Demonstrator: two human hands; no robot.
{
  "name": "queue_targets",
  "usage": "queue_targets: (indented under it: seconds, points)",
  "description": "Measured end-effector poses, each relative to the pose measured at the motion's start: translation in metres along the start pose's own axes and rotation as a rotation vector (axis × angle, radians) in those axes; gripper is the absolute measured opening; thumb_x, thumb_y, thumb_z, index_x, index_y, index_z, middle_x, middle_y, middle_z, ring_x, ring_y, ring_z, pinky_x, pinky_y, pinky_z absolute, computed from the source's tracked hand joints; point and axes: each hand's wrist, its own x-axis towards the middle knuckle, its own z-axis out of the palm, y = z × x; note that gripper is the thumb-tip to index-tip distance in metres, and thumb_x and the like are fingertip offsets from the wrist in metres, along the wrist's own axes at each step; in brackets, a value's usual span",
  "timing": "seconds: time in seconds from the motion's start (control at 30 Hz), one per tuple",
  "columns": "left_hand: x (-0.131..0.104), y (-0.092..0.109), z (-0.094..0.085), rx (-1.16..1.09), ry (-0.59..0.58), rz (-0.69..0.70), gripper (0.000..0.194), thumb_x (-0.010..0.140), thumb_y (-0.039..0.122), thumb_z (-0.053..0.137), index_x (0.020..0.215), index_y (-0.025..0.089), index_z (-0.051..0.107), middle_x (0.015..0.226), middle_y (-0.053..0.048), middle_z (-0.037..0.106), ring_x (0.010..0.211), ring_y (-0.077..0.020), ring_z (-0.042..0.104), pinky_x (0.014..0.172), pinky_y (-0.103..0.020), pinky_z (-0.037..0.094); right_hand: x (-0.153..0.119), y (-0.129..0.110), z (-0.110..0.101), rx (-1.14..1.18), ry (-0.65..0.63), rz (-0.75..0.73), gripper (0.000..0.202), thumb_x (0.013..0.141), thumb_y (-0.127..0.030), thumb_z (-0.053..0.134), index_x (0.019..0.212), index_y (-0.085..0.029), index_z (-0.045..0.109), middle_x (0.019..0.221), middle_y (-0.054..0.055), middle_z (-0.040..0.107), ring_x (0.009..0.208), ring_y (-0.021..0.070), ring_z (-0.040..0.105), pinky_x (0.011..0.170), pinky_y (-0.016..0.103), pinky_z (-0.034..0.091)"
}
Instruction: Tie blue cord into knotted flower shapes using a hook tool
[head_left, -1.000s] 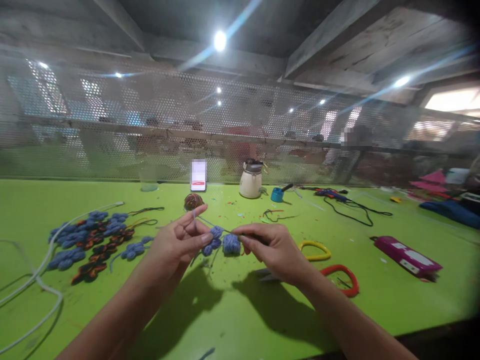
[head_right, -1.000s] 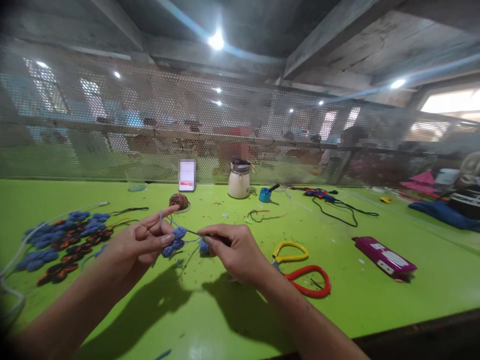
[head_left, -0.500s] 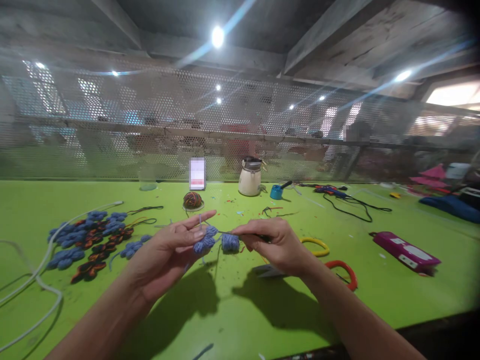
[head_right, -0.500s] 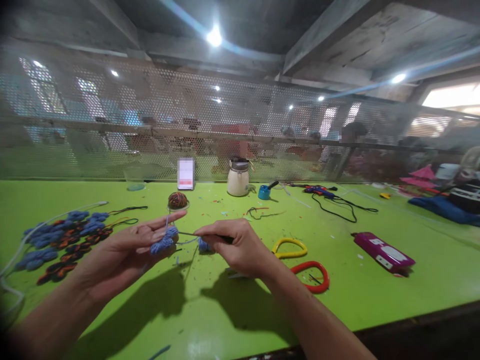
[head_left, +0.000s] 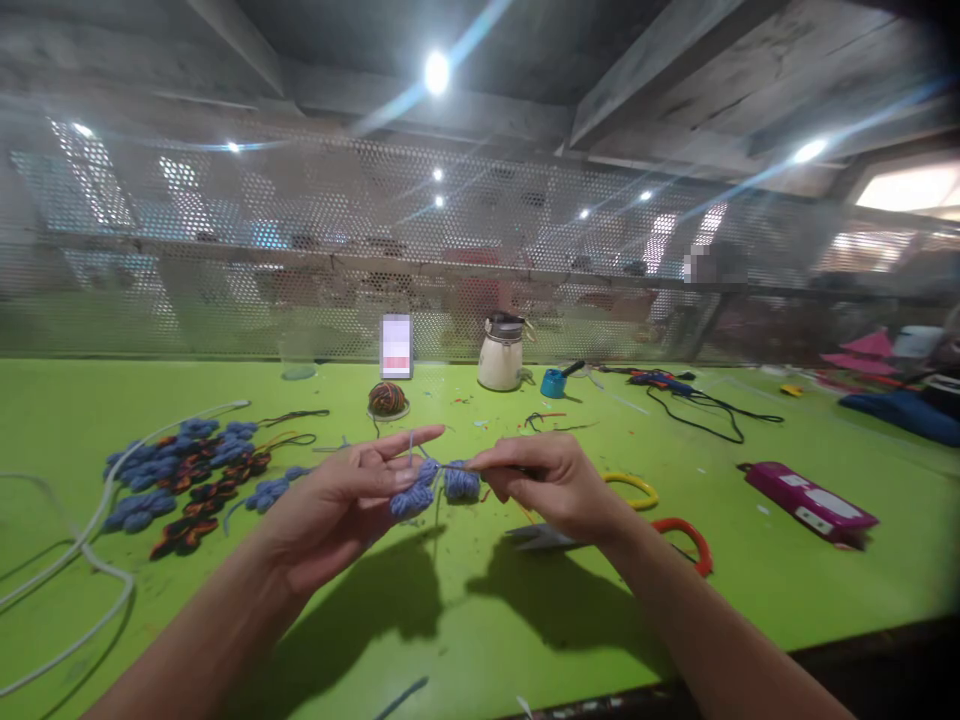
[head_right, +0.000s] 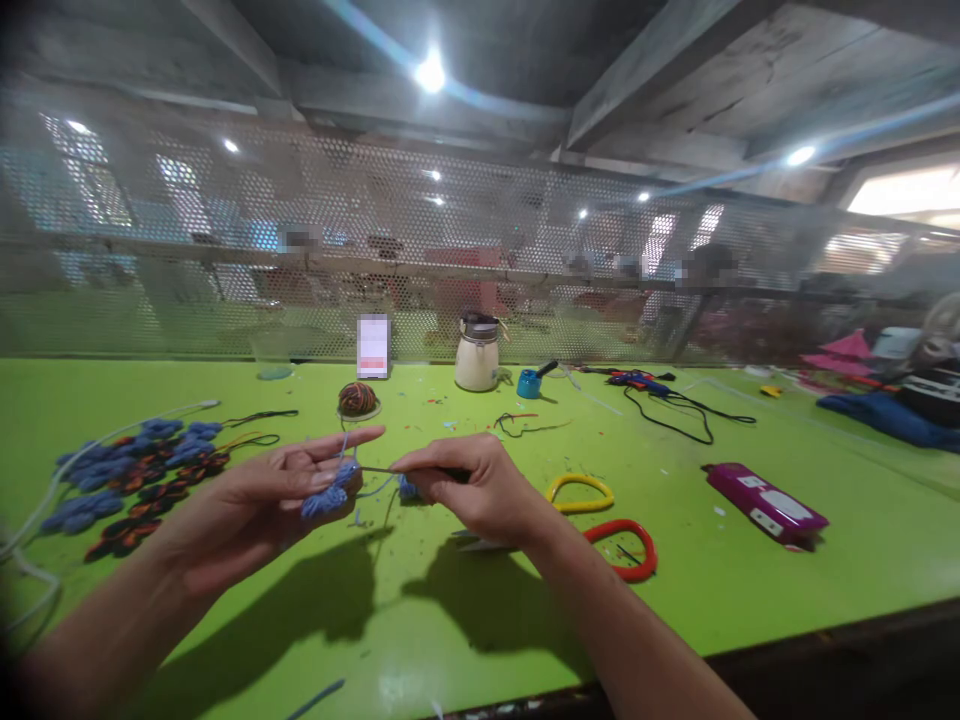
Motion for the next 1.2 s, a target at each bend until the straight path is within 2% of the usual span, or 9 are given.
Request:
queue_targets:
  seconds: [0.3,0.4,0.5,0.63,0.8,0.97,1.2]
  points:
    - [0.001,0.000,0.000,0.020,0.004,0.018,0.059,0.066,-0.002,0.068,0.124,0.005,0.057,0.080,-0.009,0.068,0.065,-0.0121,0.062,0.064,-0.021,0.053,0.000,-0.005,-0.003,-0.138,-0.013,-0.104,0.022,0.082,-0.008,0.057,0.096,-0.013,0.073,0.072,0.004,0.069,0.061,0.0078,0.057,0.057,0.019,0.045]
    - [-0.001,-0.001,0.002,0.025,0.048,0.036,0.060,0.065,-0.004,0.066,0.123,0.005,0.057,0.079,-0.009,0.068,0.066,-0.0131,0.062,0.065,-0.023,0.053,0.000,-0.006,-0.004,-0.136,-0.012,-0.101,0.022,0.082,-0.008,0.057,0.096,-0.014,0.074,0.072,0.004,0.069,0.061,0.0084,0.056,0.057,0.020,0.045]
    - [-0.002,-0.001,0.005,0.045,0.080,0.044,0.056,0.066,-0.003,0.065,0.121,0.005,0.058,0.077,-0.009,0.067,0.066,-0.0128,0.060,0.066,-0.023,0.052,0.000,-0.005,-0.004,-0.064,-0.020,-0.028,0.022,0.082,-0.011,0.058,0.096,-0.015,0.074,0.069,0.003,0.067,0.058,0.0086,0.054,0.054,0.021,0.043]
    - [0.000,-0.002,0.005,0.086,0.036,0.035,0.058,0.065,0.001,0.070,0.122,0.007,0.058,0.077,-0.006,0.066,0.067,-0.0114,0.058,0.064,-0.021,0.048,-0.001,0.000,0.001,0.187,-0.040,0.180,0.018,0.081,-0.018,0.062,0.094,-0.015,0.074,0.058,0.000,0.059,0.049,0.0065,0.045,0.044,0.020,0.035]
    - [0.004,-0.009,0.005,0.299,0.037,0.201,0.070,0.067,0.010,0.074,0.133,0.014,0.049,0.074,-0.001,0.060,0.066,-0.0106,0.052,0.062,-0.021,0.041,-0.001,0.010,0.012,0.476,-0.035,0.418,0.023,0.078,-0.030,0.068,0.093,-0.014,0.073,0.053,-0.002,0.055,0.044,0.0050,0.041,0.040,0.018,0.028]
    - [0.003,-0.014,0.009,0.511,0.074,0.380,0.076,0.073,0.017,0.071,0.141,0.019,0.038,0.074,0.001,0.056,0.067,-0.0125,0.048,0.062,-0.026,0.039,0.001,0.013,0.016,0.594,0.008,0.493,0.024,0.074,-0.030,0.073,0.091,-0.014,0.073,0.053,-0.002,0.057,0.043,0.0048,0.042,0.040,0.019,0.027]
    - [0.004,-0.014,0.008,0.480,0.068,0.360,0.075,0.073,0.016,0.070,0.141,0.017,0.039,0.074,0.001,0.056,0.068,-0.0124,0.048,0.063,-0.026,0.039,0.001,0.011,0.015,0.627,0.023,0.519,0.021,0.074,-0.028,0.072,0.090,-0.014,0.073,0.052,-0.002,0.058,0.042,0.0043,0.042,0.040,0.019,0.026]
